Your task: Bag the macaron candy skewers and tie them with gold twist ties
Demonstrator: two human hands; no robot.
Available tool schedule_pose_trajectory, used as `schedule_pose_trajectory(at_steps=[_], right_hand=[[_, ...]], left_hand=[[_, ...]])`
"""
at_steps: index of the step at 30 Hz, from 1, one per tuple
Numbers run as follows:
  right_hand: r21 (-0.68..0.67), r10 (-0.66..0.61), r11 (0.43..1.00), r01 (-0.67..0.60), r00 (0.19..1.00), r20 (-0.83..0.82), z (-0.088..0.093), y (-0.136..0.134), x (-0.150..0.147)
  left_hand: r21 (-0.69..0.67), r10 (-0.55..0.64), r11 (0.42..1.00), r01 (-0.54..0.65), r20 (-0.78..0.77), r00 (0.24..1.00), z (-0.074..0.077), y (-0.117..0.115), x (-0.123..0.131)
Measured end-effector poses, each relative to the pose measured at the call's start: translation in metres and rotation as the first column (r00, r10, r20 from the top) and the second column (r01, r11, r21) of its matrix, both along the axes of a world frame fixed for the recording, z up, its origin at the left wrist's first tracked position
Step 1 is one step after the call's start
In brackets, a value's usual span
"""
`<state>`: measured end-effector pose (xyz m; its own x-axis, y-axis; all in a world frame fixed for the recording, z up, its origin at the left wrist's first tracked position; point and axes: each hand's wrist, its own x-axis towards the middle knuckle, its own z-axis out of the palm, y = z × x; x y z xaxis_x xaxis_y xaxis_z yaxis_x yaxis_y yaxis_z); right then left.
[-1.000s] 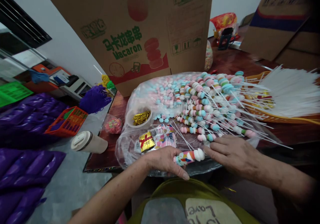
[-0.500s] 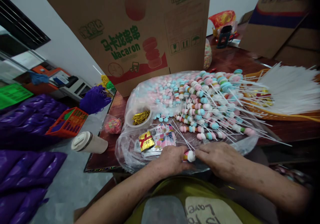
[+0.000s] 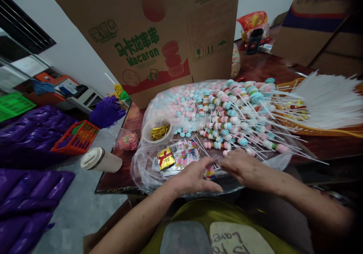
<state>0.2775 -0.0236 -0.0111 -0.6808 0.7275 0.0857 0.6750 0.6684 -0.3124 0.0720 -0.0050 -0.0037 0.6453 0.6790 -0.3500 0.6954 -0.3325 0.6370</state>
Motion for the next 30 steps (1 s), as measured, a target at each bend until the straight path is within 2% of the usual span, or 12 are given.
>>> schedule_pose_trajectory(at_steps=[3, 5, 8, 10, 14, 16, 18, 21, 23, 25, 27, 30], right_hand=[[0.046, 0.041, 0.998, -0.039, 0.998, -0.049, 0.005, 0.005, 0.018], [0.144, 0.085, 0.987, -0.076, 0.995, -0.057, 0.011, 0.004, 0.024], [0.269, 0.136, 0.957, -0.112, 0.988, -0.073, 0.017, -0.004, 0.017], [0.254, 0.157, 0.959, -0.129, 0.983, -0.094, 0.014, -0.009, 0.004], [0.118, 0.112, 0.987, -0.104, 0.992, -0.059, 0.0, -0.01, -0.023], [0.098, 0.082, 0.992, -0.077, 0.995, -0.05, -0.005, -0.004, -0.026], [0.105, 0.082, 0.992, -0.073, 0.993, -0.087, -0.006, 0.002, -0.02], [0.127, 0.112, 0.987, -0.094, 0.984, -0.141, 0.002, 0.009, -0.009], [0.132, 0.134, 0.984, -0.119, 0.984, -0.117, 0.009, 0.011, -0.008], [0.138, 0.142, 0.982, -0.132, 0.988, -0.067, 0.015, 0.012, -0.014], [0.138, 0.155, 0.979, -0.15, 0.988, -0.023, 0.017, 0.014, -0.025], [0.125, 0.189, 0.975, -0.184, 0.982, -0.029, 0.015, 0.021, -0.039]], left_hand=[[-0.087, -0.097, 0.992, 0.094, -0.034, 0.995, 0.016, 0.009, -0.023], [-0.219, -0.165, 0.964, 0.153, -0.035, 0.986, 0.026, 0.013, -0.034], [-0.434, -0.107, 0.888, 0.152, 0.127, 0.986, 0.032, 0.012, -0.035], [-0.509, -0.043, 0.851, 0.131, 0.181, 0.983, 0.028, 0.008, -0.026], [-0.58, 0.093, 0.814, 0.026, 0.175, 0.98, 0.008, 0.001, -0.007], [-0.592, 0.238, 0.805, -0.049, 0.247, 0.939, 0.003, 0.001, -0.01], [-0.562, 0.331, 0.823, -0.087, 0.35, 0.876, 0.006, 0.004, -0.023], [-0.49, 0.282, 0.868, -0.074, 0.366, 0.887, 0.016, 0.003, -0.045], [-0.556, 0.271, 0.829, -0.059, 0.306, 0.913, 0.017, -0.005, -0.051], [-0.667, 0.365, 0.74, -0.092, 0.282, 0.887, 0.011, -0.018, -0.049], [-0.706, 0.471, 0.691, -0.154, 0.278, 0.837, 0.0, -0.031, -0.041], [-0.61, 0.539, 0.739, -0.287, 0.278, 0.795, -0.013, -0.043, -0.033]])
